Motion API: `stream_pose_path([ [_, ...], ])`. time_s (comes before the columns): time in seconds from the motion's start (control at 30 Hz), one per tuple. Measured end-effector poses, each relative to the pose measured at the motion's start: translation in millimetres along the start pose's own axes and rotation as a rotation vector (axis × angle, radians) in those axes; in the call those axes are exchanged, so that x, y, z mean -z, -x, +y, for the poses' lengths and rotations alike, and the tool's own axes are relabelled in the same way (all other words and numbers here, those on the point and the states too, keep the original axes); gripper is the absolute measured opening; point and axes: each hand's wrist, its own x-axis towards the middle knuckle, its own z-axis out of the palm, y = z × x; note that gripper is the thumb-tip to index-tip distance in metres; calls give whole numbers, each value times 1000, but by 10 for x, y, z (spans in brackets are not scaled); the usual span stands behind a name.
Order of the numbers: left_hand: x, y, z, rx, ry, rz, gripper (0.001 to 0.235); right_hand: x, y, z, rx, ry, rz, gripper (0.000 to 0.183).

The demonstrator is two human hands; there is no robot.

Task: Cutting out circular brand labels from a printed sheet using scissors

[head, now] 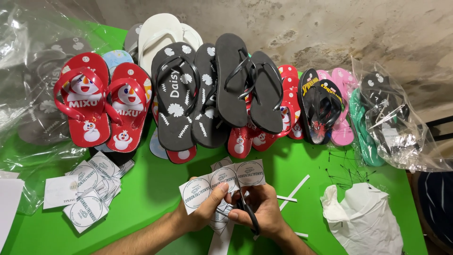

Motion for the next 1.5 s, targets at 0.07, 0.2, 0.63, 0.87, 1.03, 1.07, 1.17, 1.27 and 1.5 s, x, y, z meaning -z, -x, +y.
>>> stream_pose_path([
  [0.07, -7, 4, 26, 15, 10, 2, 38, -5, 5, -7, -11, -19, 1, 46],
  [0.2, -10, 2, 70, 30, 22, -6, 38, -5, 9, 4, -22, 9, 35, 49],
  [0.63, -7, -3, 78, 31, 22, 11, 39, -48, -20, -90, -31, 44, 20, 49],
  [0.87, -7, -5, 78, 31, 33, 6, 39, -62, -10, -96, -40, 5, 48, 47],
  [1.03, -5, -2, 89, 37, 35, 12, 39, -61, -5, -75, -57, -11, 64, 45],
  [1.07, -5, -4, 90, 19, 39, 3, 39, -58, -1, -73, -69, -1, 80, 48],
  [1.17, -4, -17, 95, -13, 19, -7, 38, -50, -4, -91, -91, 23, 98, 50],
  [1.27, -4, -18, 72, -12, 12, -6, 38, -54, -13, -100, -77, 45, 89, 46],
  [1.5, 4, -22, 91, 55, 62, -15, 36, -56, -37, -122, -63, 38, 62, 40],
])
